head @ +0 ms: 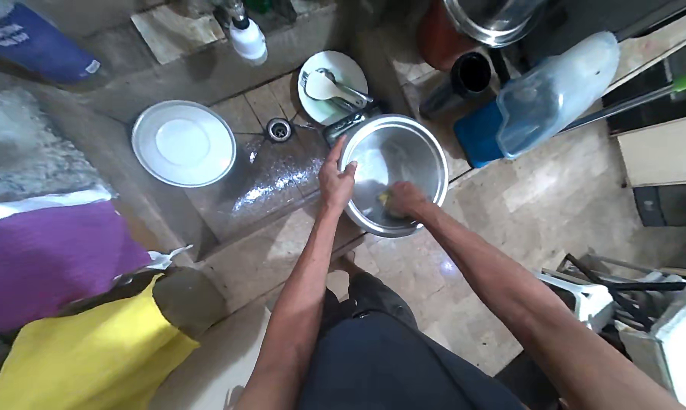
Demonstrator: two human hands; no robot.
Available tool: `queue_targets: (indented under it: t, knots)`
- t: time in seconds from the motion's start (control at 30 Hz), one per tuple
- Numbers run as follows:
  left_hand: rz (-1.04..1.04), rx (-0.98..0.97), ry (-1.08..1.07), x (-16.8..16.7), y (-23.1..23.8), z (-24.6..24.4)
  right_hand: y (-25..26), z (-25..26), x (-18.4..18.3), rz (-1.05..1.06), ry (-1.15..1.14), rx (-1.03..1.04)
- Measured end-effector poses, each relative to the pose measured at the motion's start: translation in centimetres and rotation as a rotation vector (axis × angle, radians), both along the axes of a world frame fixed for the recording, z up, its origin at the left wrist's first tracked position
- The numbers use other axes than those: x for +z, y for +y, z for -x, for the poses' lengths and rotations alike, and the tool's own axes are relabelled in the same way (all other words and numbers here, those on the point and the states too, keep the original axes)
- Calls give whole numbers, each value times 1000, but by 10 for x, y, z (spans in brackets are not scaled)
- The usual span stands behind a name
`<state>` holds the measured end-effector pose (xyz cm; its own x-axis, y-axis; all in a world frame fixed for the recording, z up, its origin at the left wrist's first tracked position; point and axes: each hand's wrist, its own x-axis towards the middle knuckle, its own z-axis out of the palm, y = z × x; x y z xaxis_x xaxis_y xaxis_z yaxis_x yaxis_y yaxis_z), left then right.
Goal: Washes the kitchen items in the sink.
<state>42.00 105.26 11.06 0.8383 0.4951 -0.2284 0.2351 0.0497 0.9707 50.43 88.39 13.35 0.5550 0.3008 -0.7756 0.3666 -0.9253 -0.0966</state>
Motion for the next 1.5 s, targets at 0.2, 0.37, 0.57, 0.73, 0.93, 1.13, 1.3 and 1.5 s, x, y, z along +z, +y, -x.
queue_targets:
  t: [0.2,0.37,0.57,0.73,0.93,1.13,1.3,1.5]
  knots:
    - [-41,4,-7,-1,0,-1,30,1,-15,-252,-252,35]
    - [-34,-5,1,-1,0,-1,12,-17,-6,-100,-221,-48]
    - [-37,-18,-17,-2,-2,-1,26,14,-26,-370,-259,73]
    - [-25,-9,21,3,-1,1,18,-24,-26,-258,-295,-134]
    - [8,12,45,10,-4,4,49,27,-4,-617,88,-322]
    - [-46,2,71,7,-3,5,-6,3,14,89,-8,311]
    - [-91,-83,87,7,4,-2,1,-28,-11,-128,-413,485]
    - [-92,-88,60,8,4,-3,1,-25,4,-43,-452,487]
